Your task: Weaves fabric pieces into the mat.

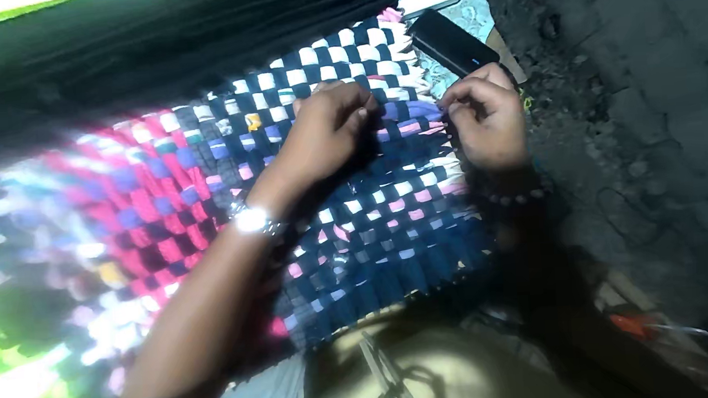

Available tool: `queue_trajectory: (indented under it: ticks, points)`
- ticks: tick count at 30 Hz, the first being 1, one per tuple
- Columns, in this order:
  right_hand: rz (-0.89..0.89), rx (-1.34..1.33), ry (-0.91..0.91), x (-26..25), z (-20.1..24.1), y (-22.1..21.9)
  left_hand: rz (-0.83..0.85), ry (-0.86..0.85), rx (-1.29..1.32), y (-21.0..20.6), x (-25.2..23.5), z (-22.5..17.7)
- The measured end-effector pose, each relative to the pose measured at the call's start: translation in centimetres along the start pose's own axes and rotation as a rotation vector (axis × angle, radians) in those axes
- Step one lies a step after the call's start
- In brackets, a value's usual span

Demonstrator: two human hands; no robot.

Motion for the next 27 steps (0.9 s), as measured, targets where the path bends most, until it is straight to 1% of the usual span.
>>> queue_trajectory:
  ticks: [3, 6, 9, 11, 13, 17, 22, 25, 27]
  points:
    - [0.077, 0.094, 0.057, -0.3, 0.7, 0.2, -0.060, 0.009, -0.109, 0.0, -0.2, -0.3]
    - [0.216, 0.251, -0.005, -0.9, 1.9, -0.9, -0.026, 0.019, -0.281, -0.4, -0.6, -0.1]
    - [0.209, 0.324, -0.020, -1.2, 2.7, -1.9, 0.024, 0.041, -0.443, -1.6, -0.9, -0.4]
    - [0.199, 0.308, 0.003, -1.0, 2.4, -2.3, 0.042, 0.068, -0.483, -2.2, -1.1, -0.8]
    - [0.186, 0.287, 0.026, -0.9, 2.1, -2.4, 0.056, 0.092, -0.486, -2.6, -1.3, -0.9]
    - [0.181, 0.330, 0.017, -1.3, 2.3, -2.7, 0.069, 0.129, -0.487, -3.0, -1.7, -0.7]
    - [0.186, 0.430, 0.023, -1.5, 2.8, -3.1, 0.173, 0.212, -0.427, -2.4, -2.6, -1.0]
    - [0.194, 0.479, 0.011, -1.3, 3.0, -3.4, 0.223, 0.182, -0.393, -2.1, -2.5, -0.9]
    - [0.178, 0.464, 0.009, -1.2, 2.8, -3.5, 0.228, 0.128, -0.269, -1.1, -2.2, -0.8]
Point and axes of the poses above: each hand's wrist, its own x-axis away from the middle knuckle, its own y-axis out of the back of the hand, z = x × y, the point moved 2 cm from there along -x, towards the middle knuckle, and after that the axes turned 10 degrees about x, right-handed, at the moved point
